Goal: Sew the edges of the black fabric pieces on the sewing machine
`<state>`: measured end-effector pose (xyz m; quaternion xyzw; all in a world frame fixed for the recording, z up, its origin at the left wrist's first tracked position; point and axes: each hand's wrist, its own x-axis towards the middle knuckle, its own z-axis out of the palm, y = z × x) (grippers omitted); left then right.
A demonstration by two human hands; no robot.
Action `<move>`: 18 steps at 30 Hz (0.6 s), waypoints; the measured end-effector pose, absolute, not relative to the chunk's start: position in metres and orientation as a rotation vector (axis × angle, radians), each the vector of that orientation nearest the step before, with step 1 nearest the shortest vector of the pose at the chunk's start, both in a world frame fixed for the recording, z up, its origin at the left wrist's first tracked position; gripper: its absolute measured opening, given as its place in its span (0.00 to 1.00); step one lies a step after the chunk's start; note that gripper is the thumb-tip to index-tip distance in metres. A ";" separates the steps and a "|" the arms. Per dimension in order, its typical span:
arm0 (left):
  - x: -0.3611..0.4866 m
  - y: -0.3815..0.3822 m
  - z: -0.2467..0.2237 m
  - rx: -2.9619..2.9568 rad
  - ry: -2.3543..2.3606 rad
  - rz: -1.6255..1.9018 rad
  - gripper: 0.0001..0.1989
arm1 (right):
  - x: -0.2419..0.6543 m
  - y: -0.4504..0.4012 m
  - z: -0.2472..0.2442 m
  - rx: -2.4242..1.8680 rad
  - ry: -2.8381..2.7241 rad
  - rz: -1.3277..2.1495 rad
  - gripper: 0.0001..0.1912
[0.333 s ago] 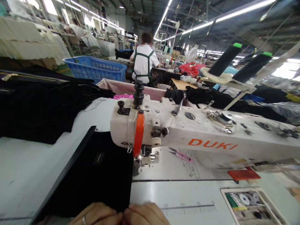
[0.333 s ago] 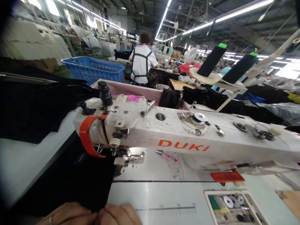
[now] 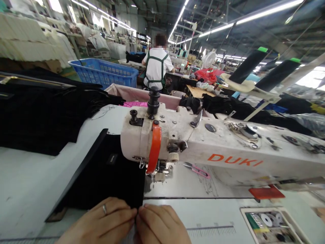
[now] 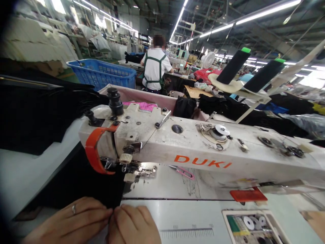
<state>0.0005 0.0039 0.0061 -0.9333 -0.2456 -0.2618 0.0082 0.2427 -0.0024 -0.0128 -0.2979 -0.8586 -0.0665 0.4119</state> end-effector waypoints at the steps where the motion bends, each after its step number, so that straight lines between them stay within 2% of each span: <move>1: 0.001 0.007 0.012 -2.914 -0.780 -0.796 0.21 | 0.243 0.001 -0.009 -0.759 -2.166 -0.152 0.09; 8: 0.008 0.030 0.038 -2.891 -0.809 -0.650 0.27 | 0.243 0.021 0.011 -0.815 -2.252 -0.051 0.13; 11: 0.009 0.042 0.038 -2.865 -0.791 -0.699 0.25 | 0.246 0.028 0.020 -0.877 -2.341 0.049 0.10; 15: 0.008 0.055 0.031 -2.896 -0.866 -0.761 0.25 | 0.248 0.038 0.027 -0.939 -2.428 0.117 0.18; 18: 0.008 0.064 0.026 -2.907 -0.970 -0.862 0.23 | 0.247 0.046 0.026 -0.960 -2.430 0.107 0.19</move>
